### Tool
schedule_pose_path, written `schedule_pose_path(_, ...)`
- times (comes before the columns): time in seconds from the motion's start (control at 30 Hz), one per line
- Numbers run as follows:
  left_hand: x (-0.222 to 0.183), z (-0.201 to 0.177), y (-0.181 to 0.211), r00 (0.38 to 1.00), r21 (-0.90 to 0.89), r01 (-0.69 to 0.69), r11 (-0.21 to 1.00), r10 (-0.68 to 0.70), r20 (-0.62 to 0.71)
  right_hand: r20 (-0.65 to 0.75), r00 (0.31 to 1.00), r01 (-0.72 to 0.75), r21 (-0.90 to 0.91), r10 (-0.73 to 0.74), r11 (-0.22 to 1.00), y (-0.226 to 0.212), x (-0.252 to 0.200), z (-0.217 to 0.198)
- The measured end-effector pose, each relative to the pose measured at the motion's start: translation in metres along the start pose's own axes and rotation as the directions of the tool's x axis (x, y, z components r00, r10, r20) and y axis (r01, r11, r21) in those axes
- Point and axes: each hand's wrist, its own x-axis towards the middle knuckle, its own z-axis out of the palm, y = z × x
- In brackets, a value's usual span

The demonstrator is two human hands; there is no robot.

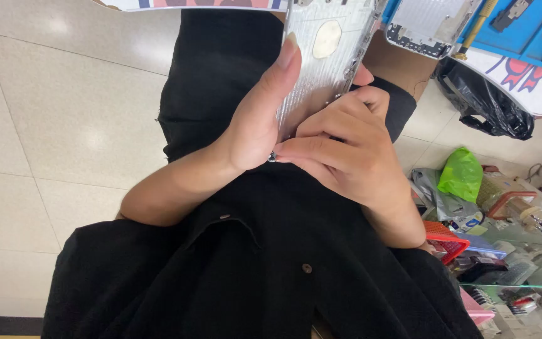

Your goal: The person replaces internal components or screws in a mobile phone chassis on a repair bench.

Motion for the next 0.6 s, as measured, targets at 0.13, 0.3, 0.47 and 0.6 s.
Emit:
schedule_pose_path(0.13,-0.002,0.001,0.002,0.999,0.06,-0.03,0.998,0.028,0.028,0.01,1.0,-0.017,0.014,0.017,1.0,-0.002,0.0,0.001)
schedule_pose_path(0.3,0.001,0.003,0.008,0.999,0.034,-0.008,0.999,0.009,-0.032,-0.076,0.996,-0.055,-0.068,0.05,0.996,-0.008,-0.005,0.009)
schedule_pose_path(0.47,0.003,0.002,0.008,0.999,-0.005,0.022,1.0,-0.023,-0.045,-0.098,0.993,-0.076,-0.095,0.067,0.992,-0.009,-0.005,0.007)
schedule_pose_path(0.6,0.008,0.005,0.004,0.999,0.025,0.051,0.998,-0.05,-0.011,-0.048,0.996,-0.077,-0.066,0.074,0.995,-0.007,-0.003,-0.005)
